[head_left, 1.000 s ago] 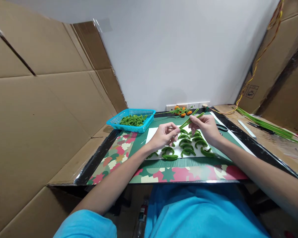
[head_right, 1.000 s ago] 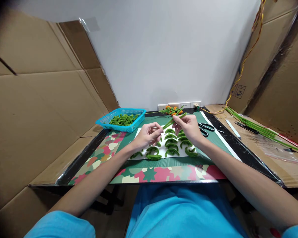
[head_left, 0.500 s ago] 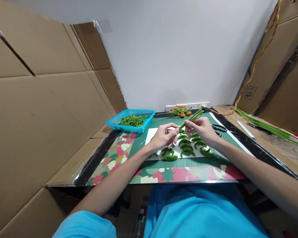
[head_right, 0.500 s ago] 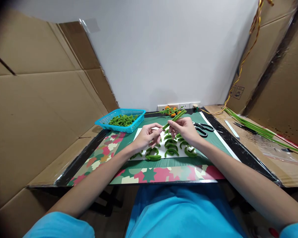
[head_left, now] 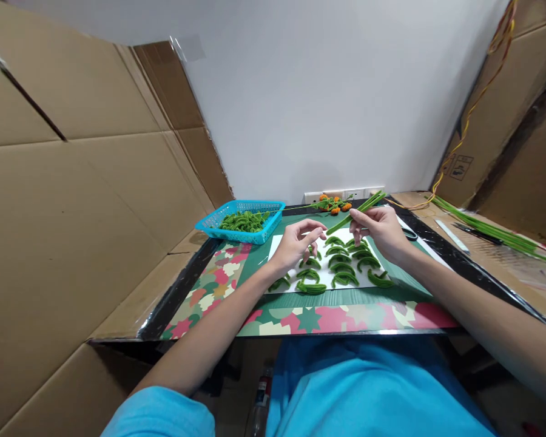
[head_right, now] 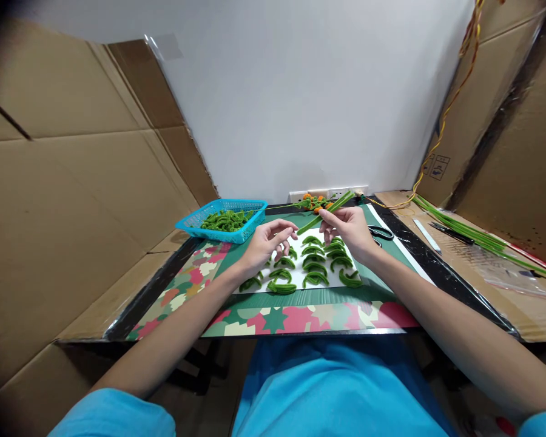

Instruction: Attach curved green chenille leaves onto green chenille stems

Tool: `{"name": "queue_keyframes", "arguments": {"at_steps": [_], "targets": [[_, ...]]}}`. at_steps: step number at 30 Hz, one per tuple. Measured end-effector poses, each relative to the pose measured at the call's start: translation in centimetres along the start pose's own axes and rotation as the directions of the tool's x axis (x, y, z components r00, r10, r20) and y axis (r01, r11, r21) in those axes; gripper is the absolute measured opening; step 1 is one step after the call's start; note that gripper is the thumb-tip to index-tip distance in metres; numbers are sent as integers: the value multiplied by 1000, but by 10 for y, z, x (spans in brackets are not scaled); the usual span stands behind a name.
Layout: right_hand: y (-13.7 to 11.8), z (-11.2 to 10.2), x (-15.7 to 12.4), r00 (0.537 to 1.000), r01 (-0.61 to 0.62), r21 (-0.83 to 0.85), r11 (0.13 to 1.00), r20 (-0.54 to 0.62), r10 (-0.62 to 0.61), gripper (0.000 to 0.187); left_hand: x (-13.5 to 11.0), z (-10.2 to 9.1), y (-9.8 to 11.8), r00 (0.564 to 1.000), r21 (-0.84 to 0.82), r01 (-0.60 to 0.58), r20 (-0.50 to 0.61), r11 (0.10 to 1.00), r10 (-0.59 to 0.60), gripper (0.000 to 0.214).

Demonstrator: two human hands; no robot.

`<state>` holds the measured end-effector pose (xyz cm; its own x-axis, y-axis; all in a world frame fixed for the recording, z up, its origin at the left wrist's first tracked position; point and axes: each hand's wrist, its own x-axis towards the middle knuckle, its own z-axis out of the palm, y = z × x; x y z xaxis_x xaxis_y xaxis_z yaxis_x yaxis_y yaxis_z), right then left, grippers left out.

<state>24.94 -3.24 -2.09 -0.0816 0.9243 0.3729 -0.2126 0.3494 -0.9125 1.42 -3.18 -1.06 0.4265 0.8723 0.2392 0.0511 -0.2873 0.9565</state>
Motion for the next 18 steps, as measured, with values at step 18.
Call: {"name": "queue_keyframes", "arguments": {"at_steps": [18], "targets": [[0, 6, -5, 999, 15, 31, 999, 51, -16, 35, 1, 1, 7, 999, -2, -20, -36, 1000, 20, 40]]}}
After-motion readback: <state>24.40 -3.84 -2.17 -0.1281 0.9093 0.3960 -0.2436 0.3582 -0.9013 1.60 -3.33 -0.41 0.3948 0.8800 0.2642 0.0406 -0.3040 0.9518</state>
